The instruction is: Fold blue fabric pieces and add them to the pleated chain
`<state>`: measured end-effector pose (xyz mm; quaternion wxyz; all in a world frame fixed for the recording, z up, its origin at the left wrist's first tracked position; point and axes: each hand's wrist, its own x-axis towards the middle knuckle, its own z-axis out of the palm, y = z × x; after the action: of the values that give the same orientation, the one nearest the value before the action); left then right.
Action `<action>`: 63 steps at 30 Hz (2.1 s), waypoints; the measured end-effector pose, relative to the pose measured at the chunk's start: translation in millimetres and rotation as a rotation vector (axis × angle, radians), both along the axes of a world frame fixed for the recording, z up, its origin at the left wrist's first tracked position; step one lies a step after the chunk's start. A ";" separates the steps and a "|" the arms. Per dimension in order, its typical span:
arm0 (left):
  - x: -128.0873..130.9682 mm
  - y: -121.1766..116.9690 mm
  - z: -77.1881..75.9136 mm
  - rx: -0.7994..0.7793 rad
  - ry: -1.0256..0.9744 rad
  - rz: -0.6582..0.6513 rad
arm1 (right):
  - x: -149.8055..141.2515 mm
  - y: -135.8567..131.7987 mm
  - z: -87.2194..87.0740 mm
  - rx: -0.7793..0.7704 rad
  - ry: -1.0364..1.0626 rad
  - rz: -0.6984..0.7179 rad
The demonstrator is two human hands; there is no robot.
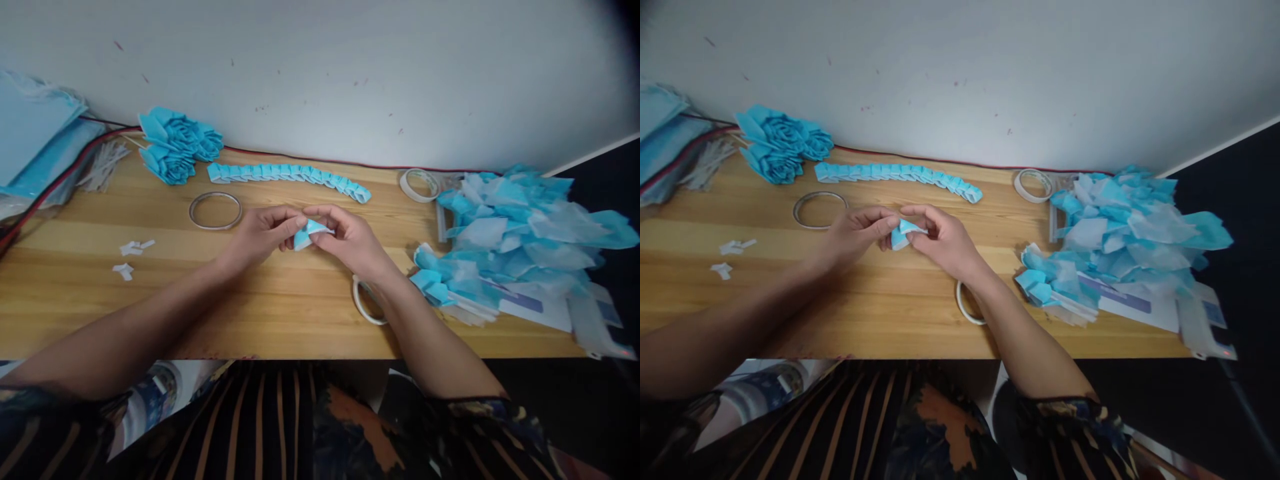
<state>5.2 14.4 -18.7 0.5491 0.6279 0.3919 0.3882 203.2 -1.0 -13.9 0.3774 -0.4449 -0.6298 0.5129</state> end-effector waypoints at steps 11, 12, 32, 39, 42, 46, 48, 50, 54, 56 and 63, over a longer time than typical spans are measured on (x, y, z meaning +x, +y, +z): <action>0.3 -0.2 2.8 -0.039 -0.004 -0.030 | 1.8 0.4 -0.2 -0.031 0.021 0.047; 0.2 0.0 2.6 -0.040 0.001 -0.023 | 2.2 0.1 0.3 -0.039 0.032 0.063; 0.3 -1.8 2.6 -0.056 -0.047 -0.033 | 2.2 -1.3 6.7 -0.003 0.021 0.024; 1.3 -1.0 2.8 -0.038 -0.025 0.058 | 0.2 -1.4 4.8 -0.058 0.045 0.068; 2.4 -1.8 3.8 0.009 0.005 0.076 | -1.2 -3.1 5.4 -0.074 0.069 0.062; 3.2 -4.1 4.4 0.064 0.052 0.090 | -1.4 -1.8 2.6 -0.063 0.100 0.013; 2.6 -4.6 4.1 0.057 0.070 0.078 | -0.5 -0.3 1.7 -0.042 0.080 0.010; 1.6 -4.1 3.2 0.032 0.060 0.051 | 0.6 0.7 2.2 -0.023 0.048 0.006; -0.1 -1.6 1.1 -0.043 -0.010 0.008 | 1.6 0.8 5.4 -0.018 0.041 -0.011; -0.2 -0.8 0.6 -0.055 -0.027 0.023 | 1.5 0.3 6.1 -0.029 0.067 -0.009; 1.0 -2.4 2.2 0.016 -0.006 0.067 | 0.2 -1.7 4.0 -0.069 0.077 0.039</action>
<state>6.2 12.0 -16.5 0.5319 0.6176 0.4079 0.4115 203.4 -2.7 -10.0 0.3756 -0.4251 -0.6054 0.5583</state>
